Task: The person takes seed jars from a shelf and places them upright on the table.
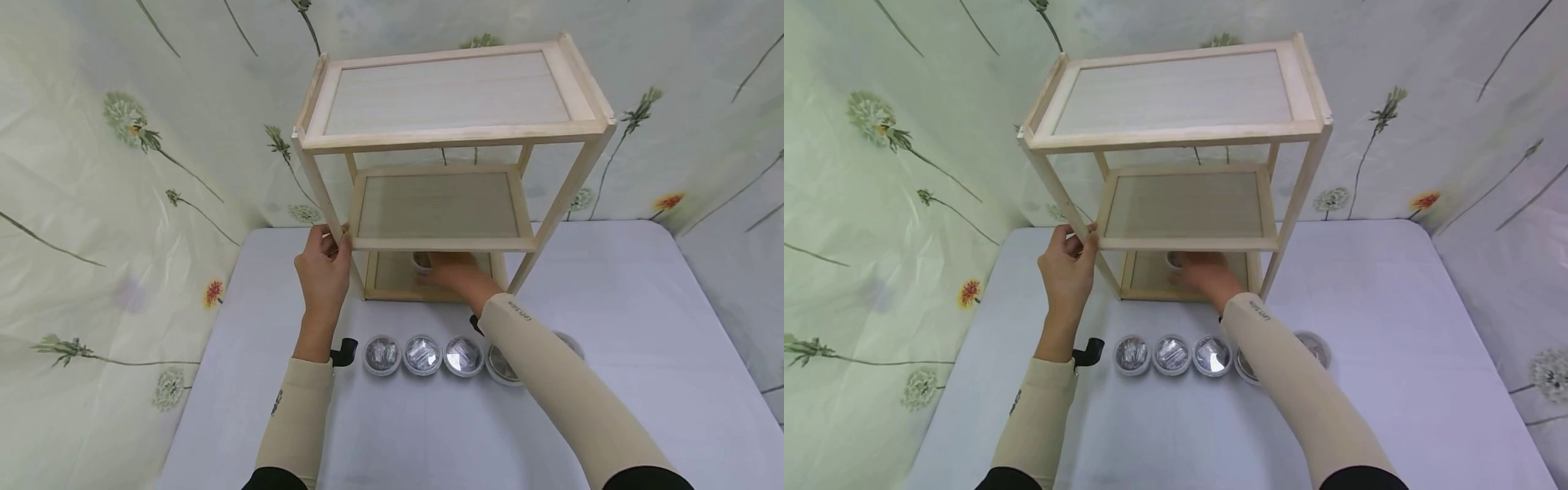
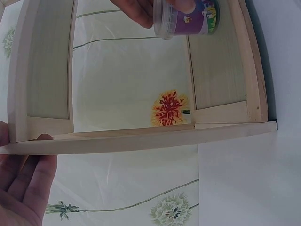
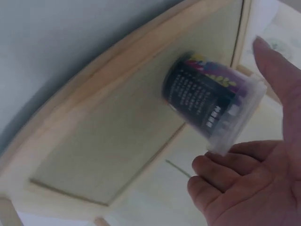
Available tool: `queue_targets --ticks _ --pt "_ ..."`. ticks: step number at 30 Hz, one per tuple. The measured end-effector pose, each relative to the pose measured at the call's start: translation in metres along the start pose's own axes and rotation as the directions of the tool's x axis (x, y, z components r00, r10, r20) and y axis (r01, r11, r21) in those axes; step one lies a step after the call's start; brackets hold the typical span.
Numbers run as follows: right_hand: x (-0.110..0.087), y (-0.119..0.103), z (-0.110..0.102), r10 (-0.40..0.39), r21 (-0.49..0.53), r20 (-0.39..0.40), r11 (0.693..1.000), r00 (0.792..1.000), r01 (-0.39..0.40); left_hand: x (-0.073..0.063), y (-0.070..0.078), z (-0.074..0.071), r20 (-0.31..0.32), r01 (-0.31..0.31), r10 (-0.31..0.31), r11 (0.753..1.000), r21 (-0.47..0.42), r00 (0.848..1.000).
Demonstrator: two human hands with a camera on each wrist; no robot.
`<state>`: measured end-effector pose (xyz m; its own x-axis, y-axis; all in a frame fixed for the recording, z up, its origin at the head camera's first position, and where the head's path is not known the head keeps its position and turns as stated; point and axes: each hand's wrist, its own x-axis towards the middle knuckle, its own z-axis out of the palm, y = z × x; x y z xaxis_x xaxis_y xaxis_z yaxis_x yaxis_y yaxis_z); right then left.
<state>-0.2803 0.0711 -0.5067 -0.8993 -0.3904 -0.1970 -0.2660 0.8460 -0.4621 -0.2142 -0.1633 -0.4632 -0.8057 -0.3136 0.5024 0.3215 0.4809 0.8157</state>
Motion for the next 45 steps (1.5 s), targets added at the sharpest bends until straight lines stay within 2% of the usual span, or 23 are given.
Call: queue_targets --ticks 9,21,33,38,45 --pt "0.002 0.005 0.002 0.024 0.046 -0.05 0.999 0.998 -0.022 0.0 0.004 0.0 -0.011 0.0 0.0 1.0 -0.008 1.0" --pt "0.0 0.002 0.003 0.035 0.075 -0.063 0.997 0.997 -0.031 -0.001 0.004 0.001 -0.006 -0.003 0.003 1.0 0.002 1.0" --pt "-0.004 -0.002 0.009 0.069 0.157 -0.096 0.986 0.993 -0.053 0.0 0.004 -0.001 0.007 0.011 -0.012 1.0 0.012 1.0" --pt "-0.004 -0.005 0.014 0.066 0.121 -0.137 0.991 0.988 -0.05 0.0 0.004 -0.002 0.006 0.006 -0.006 1.0 0.016 1.0" --pt "-0.004 -0.007 0.015 0.036 0.033 -0.13 0.999 0.991 -0.032 0.001 0.005 -0.001 0.001 0.02 -0.02 1.0 0.015 1.0"
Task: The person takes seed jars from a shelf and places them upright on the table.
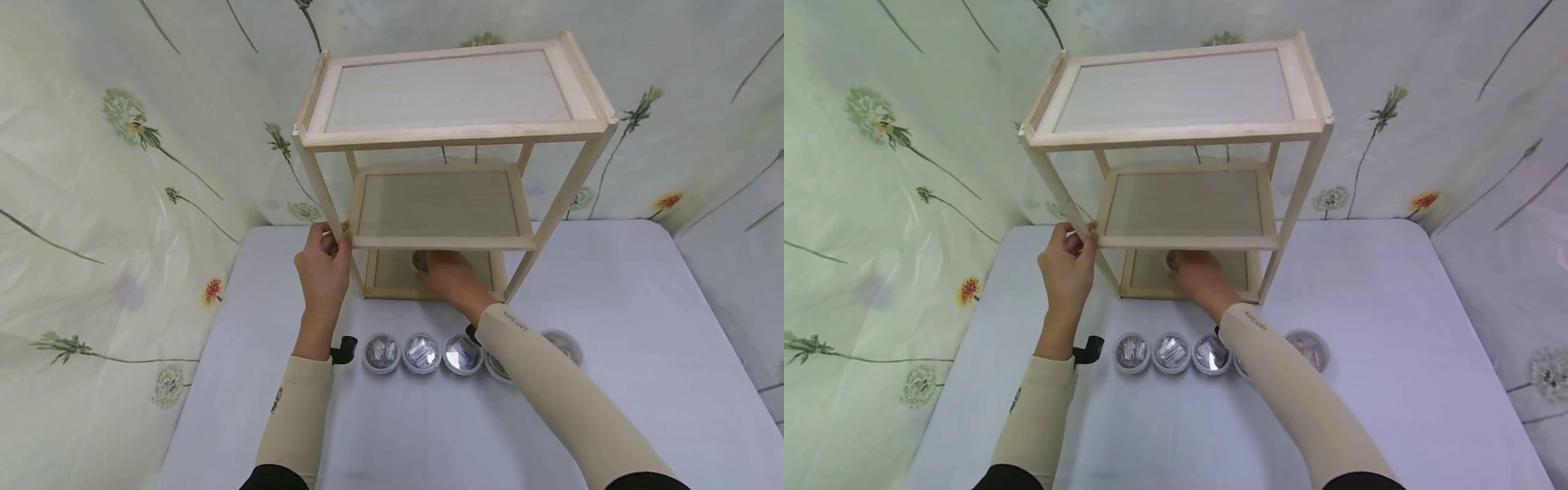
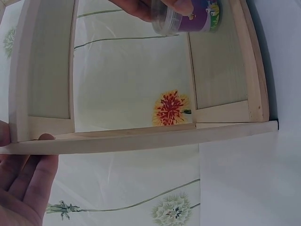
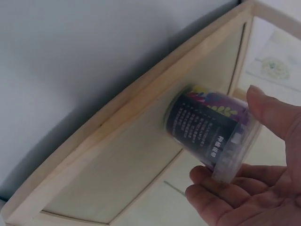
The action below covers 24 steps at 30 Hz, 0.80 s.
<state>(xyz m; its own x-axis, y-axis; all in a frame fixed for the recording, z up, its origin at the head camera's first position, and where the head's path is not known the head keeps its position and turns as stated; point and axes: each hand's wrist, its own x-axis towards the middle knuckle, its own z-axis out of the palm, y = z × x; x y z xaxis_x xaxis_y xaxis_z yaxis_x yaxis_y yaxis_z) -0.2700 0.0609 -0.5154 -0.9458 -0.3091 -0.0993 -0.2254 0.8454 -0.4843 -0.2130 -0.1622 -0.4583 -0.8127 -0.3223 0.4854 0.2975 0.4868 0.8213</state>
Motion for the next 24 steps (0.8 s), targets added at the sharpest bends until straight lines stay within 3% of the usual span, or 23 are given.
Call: queue_targets --ticks 12,24 --pt "-0.001 -0.002 -0.005 0.002 -0.015 -0.001 1.0 1.0 -0.002 0.001 -0.001 0.001 -0.005 0.005 -0.005 1.0 -0.02 1.0" --pt "-0.013 -0.023 -0.019 -0.041 -0.042 0.042 0.998 0.998 0.043 0.001 0.001 -0.001 0.007 0.018 -0.017 1.0 -0.011 1.0"
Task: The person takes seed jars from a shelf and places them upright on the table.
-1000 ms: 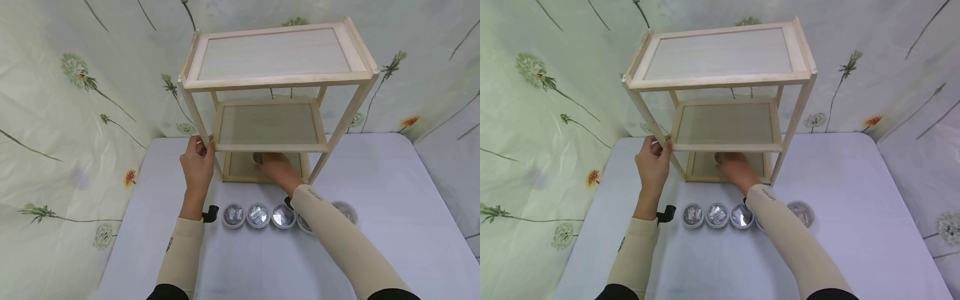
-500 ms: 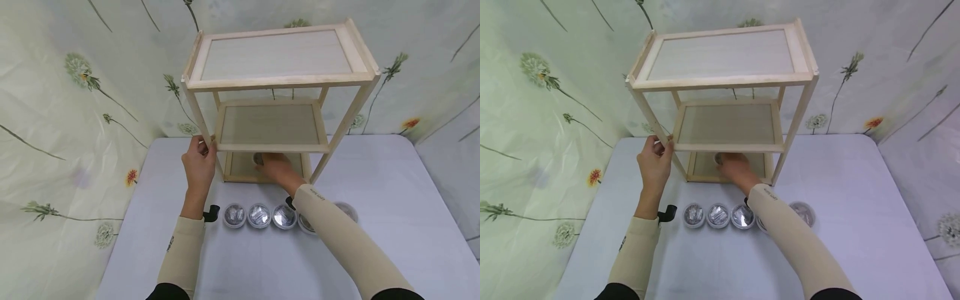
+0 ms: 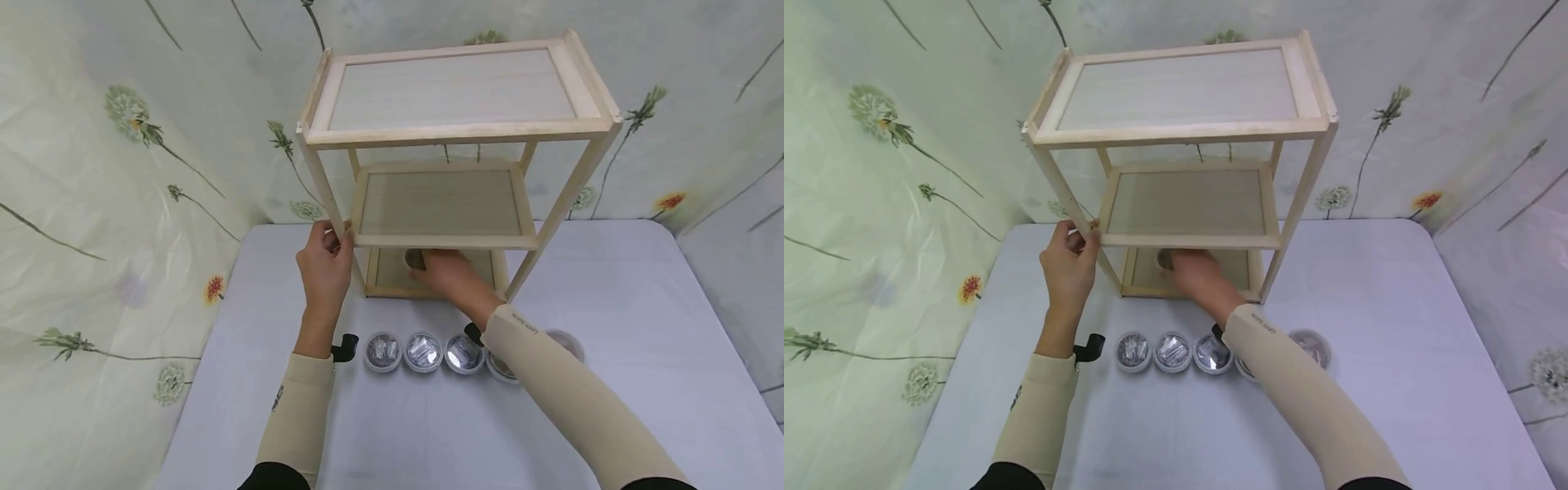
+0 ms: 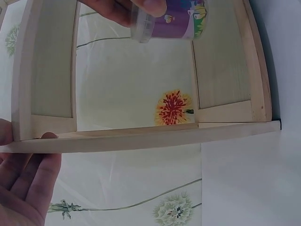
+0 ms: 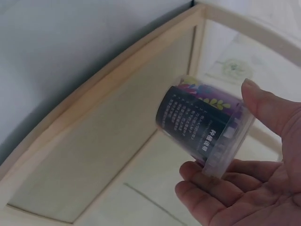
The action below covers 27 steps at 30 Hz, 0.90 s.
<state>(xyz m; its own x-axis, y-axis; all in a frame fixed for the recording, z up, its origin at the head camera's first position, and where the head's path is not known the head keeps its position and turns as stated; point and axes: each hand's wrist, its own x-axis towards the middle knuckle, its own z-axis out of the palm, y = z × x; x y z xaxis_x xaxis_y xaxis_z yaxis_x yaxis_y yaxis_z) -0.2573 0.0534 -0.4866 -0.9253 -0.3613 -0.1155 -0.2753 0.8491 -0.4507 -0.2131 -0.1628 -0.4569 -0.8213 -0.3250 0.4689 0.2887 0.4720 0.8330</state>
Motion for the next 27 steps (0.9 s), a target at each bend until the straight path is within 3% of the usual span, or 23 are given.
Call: queue_targets --ticks 9,15,27 --pt "-0.01 -0.023 -0.002 -0.108 0.01 0.004 0.994 0.994 0.108 0.001 -0.001 -0.001 0.002 0.007 -0.007 1.0 -0.012 1.0" --pt "-0.017 -0.043 0.002 -0.184 -0.039 0.01 0.982 0.983 0.184 0.002 -0.002 -0.002 0.009 0.011 -0.011 1.0 -0.007 1.0" --pt "-0.03 -0.079 0.033 -0.3 -0.056 0.025 0.952 0.954 0.301 0.004 0.001 -0.007 0.051 0.026 -0.025 1.0 -0.01 0.998"
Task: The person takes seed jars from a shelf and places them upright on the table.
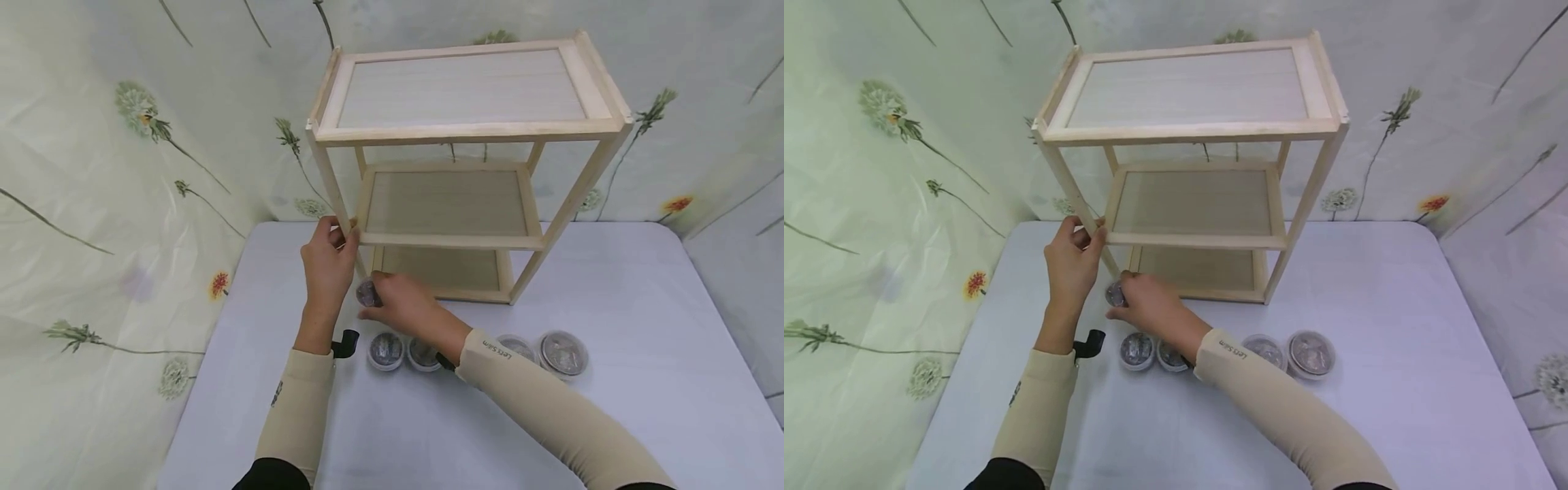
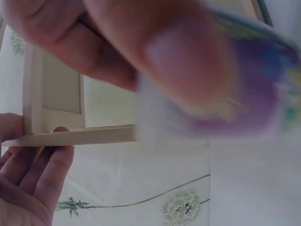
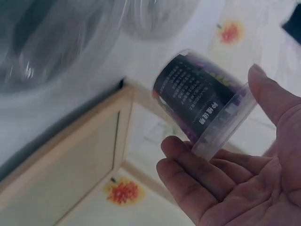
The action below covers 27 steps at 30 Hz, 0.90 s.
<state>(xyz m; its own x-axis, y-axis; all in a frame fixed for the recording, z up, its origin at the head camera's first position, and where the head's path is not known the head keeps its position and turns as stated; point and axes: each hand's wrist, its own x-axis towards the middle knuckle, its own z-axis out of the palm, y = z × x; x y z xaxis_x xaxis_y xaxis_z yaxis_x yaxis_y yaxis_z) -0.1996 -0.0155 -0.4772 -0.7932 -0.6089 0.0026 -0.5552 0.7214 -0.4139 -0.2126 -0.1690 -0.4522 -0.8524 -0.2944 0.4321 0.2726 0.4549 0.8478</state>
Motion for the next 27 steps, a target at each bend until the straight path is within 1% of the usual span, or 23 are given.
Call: queue_targets --ticks 4,8,13,17,22,25,27 --pt "-0.002 -0.008 0.011 -0.03 -0.017 0.001 0.999 1.0 0.03 0.001 0.0 0.0 0.021 0.014 -0.014 1.0 -0.006 1.0" --pt "-0.003 -0.015 0.021 -0.062 0.011 0.008 0.998 0.998 0.062 0.001 0.0 0.0 0.027 0.014 -0.014 1.0 -0.001 1.0" --pt "-0.002 -0.02 0.032 -0.104 0.084 0.075 0.992 0.992 0.097 0.001 0.001 -0.002 0.03 0.011 -0.012 1.0 0.015 0.999" --pt "-0.002 -0.023 0.04 -0.147 0.107 0.125 0.985 0.981 0.134 0.002 0.001 -0.003 0.044 0.024 -0.025 0.999 0.027 0.999" --pt "-0.005 -0.024 0.05 -0.205 0.123 0.116 0.974 0.972 0.191 0.003 0.002 -0.003 0.057 0.039 -0.041 0.998 0.043 0.998" --pt "-0.006 -0.023 0.054 -0.198 0.142 0.118 0.973 0.973 0.181 0.003 0.003 -0.003 0.059 0.043 -0.046 0.998 0.052 0.997" --pt "-0.008 -0.023 0.056 -0.181 0.151 0.14 0.976 0.974 0.16 0.002 0.004 -0.004 0.061 0.044 -0.047 0.998 0.055 0.997"
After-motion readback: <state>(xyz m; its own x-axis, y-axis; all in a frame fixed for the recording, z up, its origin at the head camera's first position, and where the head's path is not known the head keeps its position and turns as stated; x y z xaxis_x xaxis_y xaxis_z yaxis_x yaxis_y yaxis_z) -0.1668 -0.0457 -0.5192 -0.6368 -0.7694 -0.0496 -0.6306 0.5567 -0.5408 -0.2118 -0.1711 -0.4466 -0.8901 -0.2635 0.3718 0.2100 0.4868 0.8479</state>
